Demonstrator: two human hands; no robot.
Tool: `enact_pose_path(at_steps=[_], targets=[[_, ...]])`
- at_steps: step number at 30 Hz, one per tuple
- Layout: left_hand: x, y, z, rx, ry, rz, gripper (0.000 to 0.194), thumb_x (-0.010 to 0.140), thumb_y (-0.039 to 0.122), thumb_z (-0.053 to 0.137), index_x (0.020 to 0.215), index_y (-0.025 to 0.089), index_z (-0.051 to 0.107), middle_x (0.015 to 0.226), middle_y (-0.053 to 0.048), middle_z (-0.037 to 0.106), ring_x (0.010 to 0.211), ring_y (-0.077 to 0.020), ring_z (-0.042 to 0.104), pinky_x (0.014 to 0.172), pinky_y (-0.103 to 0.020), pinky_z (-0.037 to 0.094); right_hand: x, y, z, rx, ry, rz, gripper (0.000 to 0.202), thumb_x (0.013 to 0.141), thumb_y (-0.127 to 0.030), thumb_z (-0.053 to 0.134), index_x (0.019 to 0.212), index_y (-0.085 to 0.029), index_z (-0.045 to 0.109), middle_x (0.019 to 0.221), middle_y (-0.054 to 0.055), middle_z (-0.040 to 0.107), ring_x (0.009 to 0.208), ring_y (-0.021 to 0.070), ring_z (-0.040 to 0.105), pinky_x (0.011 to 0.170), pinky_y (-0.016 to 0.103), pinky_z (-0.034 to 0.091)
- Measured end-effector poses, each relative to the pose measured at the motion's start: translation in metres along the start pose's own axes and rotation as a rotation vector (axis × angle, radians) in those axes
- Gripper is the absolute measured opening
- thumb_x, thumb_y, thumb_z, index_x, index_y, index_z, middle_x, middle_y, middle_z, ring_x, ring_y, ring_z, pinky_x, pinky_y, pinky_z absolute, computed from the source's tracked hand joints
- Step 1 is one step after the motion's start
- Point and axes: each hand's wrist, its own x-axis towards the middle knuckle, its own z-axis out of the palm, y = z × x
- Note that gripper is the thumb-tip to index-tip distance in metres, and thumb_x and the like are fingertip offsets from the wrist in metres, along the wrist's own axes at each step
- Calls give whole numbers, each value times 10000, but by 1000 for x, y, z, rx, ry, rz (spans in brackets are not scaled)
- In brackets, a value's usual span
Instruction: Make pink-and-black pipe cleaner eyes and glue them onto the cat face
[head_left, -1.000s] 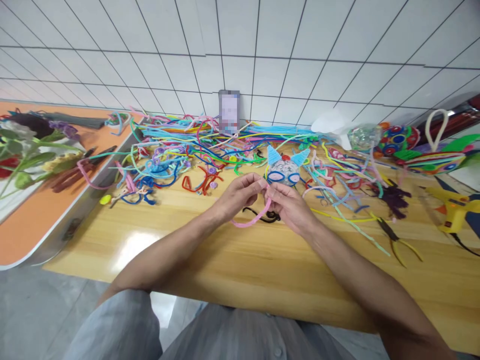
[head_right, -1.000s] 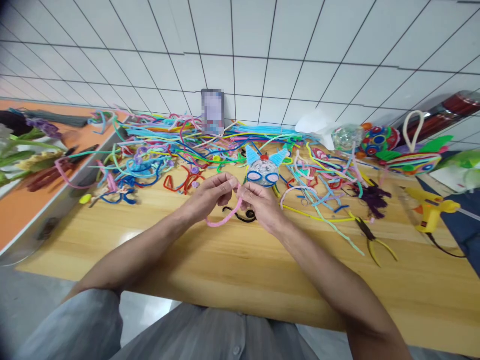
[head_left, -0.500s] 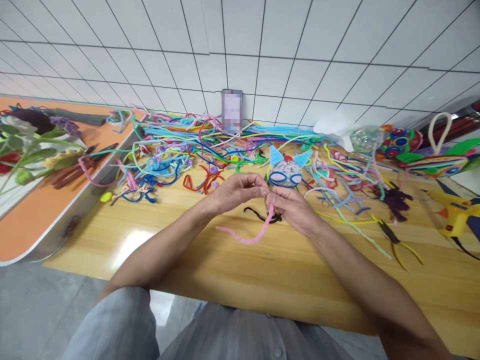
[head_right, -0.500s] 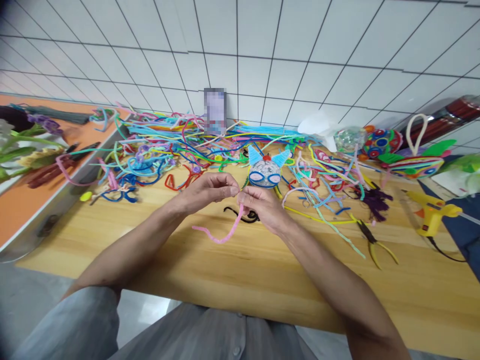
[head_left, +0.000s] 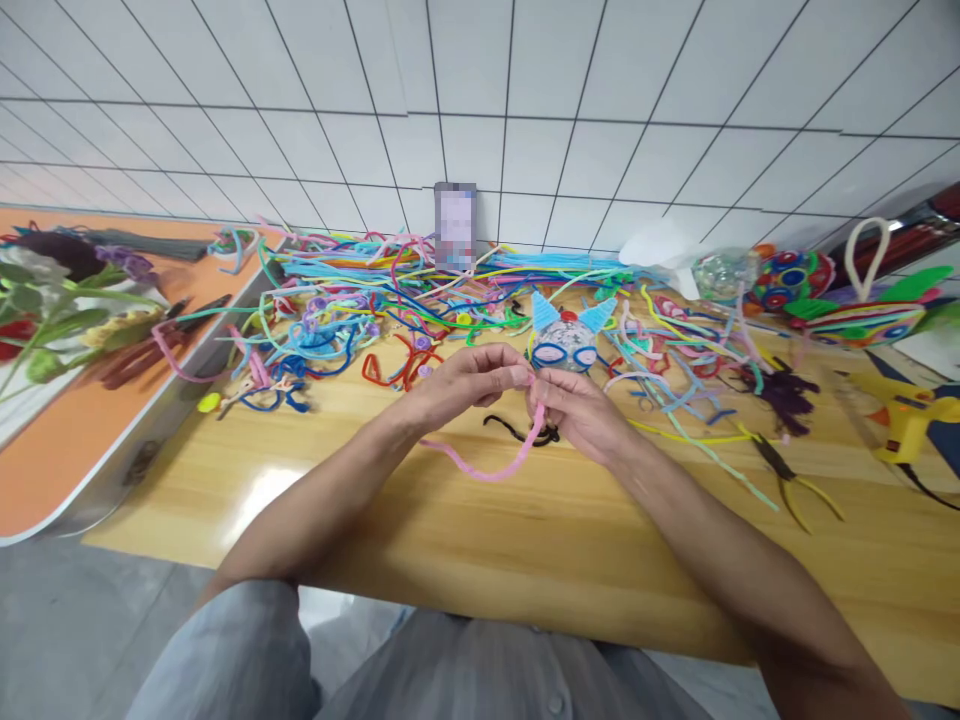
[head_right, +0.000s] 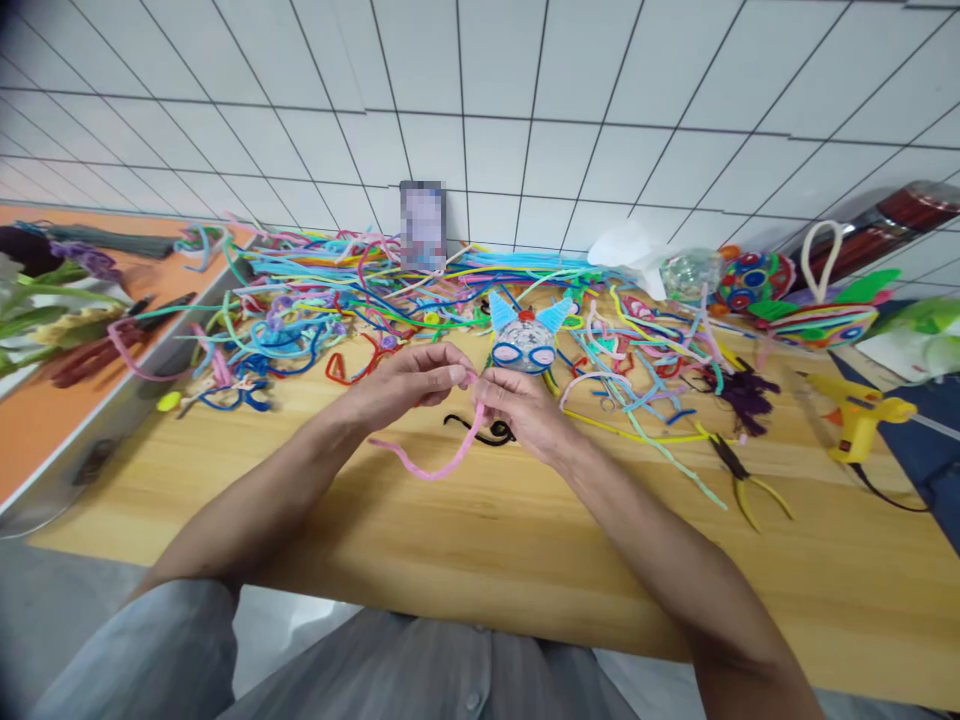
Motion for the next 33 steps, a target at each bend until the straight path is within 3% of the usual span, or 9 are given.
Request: enact_pose_path(at_steps=[6,14,17,21,26,29,33], targets=[[-3,9,-1,161,-17,34,434,803,554,824,807,147,671,626,51,502,562,-70,357,514,-222,261,-2,0,-2,-65,-55,-1,484,748,-600,876,705,-187,626,661,-28,564,594,102,479,566,249,398],[0,-27,31,-199,223,4,518,742,625,834,798,172,589,547,81,469,459,-52,337,459,-208,228,5,14,0,-72,75,-90,480,763,-624,855,745,-197,636,684,-34,567,614,105,509,584,245,397],[2,-35,35,-275,285,-41,518,743,633,826,802,176,590,521,83,456,435,-55,353,453,-204,229,6,15,1,-55,111,-79,486,738,-627,868,732,-198,639,677,-34,563,621,106,500,578,239,390],[3,-22,17,-158,121,-18,525,779,661,793,817,163,631,570,54,508,473,-67,417,470,-216,270,4,3,-1,-14,63,-13,498,682,-614,909,728,-188,654,688,-29,569,614,101,482,570,241,404],[0,3,-1,86,-40,42,404,814,518,835,836,144,685,644,42,554,536,-61,412,502,-214,297,-1,-8,-5,-71,-28,44,518,680,-617,913,684,-177,641,638,-31,555,582,97,480,568,244,413],[-1,2,1,83,-20,68,421,819,533,827,812,142,673,621,46,539,536,-59,385,496,-213,275,-2,-6,-5,-101,-34,23,506,712,-617,895,708,-178,643,658,-27,569,592,100,495,574,245,404],[-1,-10,16,-53,100,45,458,786,561,841,823,149,646,630,52,538,499,-45,346,474,-209,240,1,4,-5,-106,-1,-45,478,764,-611,861,755,-182,650,689,-26,577,607,101,508,582,247,395]])
